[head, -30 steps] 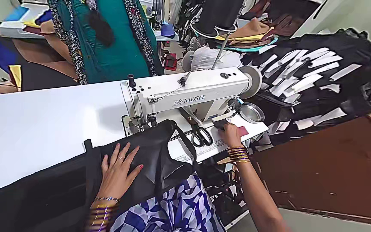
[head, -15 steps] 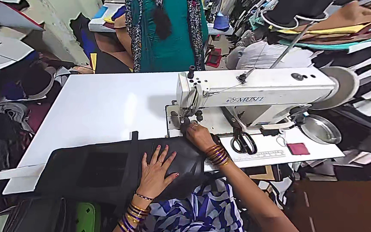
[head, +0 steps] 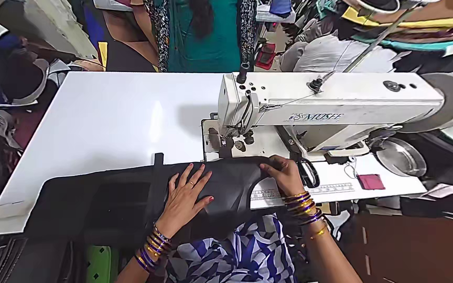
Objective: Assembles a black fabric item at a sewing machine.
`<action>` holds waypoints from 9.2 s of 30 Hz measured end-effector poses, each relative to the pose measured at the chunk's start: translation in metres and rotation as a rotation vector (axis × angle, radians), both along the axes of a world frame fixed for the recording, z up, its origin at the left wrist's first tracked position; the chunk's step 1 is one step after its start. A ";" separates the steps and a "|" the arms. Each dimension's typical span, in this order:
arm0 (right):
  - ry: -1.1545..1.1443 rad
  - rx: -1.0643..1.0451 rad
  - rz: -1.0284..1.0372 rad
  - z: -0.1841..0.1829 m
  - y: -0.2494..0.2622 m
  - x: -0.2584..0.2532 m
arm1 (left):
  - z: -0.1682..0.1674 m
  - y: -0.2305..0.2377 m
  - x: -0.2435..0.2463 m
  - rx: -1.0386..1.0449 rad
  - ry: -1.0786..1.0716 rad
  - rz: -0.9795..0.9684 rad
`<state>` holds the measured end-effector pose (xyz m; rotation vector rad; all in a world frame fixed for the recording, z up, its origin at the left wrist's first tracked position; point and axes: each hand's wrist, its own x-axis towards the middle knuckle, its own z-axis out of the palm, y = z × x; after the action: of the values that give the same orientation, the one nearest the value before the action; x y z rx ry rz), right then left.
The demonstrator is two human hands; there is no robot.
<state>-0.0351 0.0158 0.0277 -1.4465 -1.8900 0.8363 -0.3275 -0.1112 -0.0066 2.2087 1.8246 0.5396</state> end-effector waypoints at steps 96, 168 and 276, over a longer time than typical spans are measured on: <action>-0.320 0.110 0.043 0.015 -0.098 -0.054 | 0.016 -0.019 0.015 -0.022 0.067 0.302; -0.252 0.460 0.625 0.018 -0.081 -0.008 | 0.030 0.050 0.058 -0.355 -0.198 -0.168; -0.498 0.513 -0.031 -0.031 -0.041 -0.104 | 0.012 0.116 -0.014 0.021 -0.133 -0.358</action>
<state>-0.1396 -0.0250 -0.0034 -1.4211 -2.2116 -0.0568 -0.3417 0.0045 0.0055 2.3742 1.3224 0.6136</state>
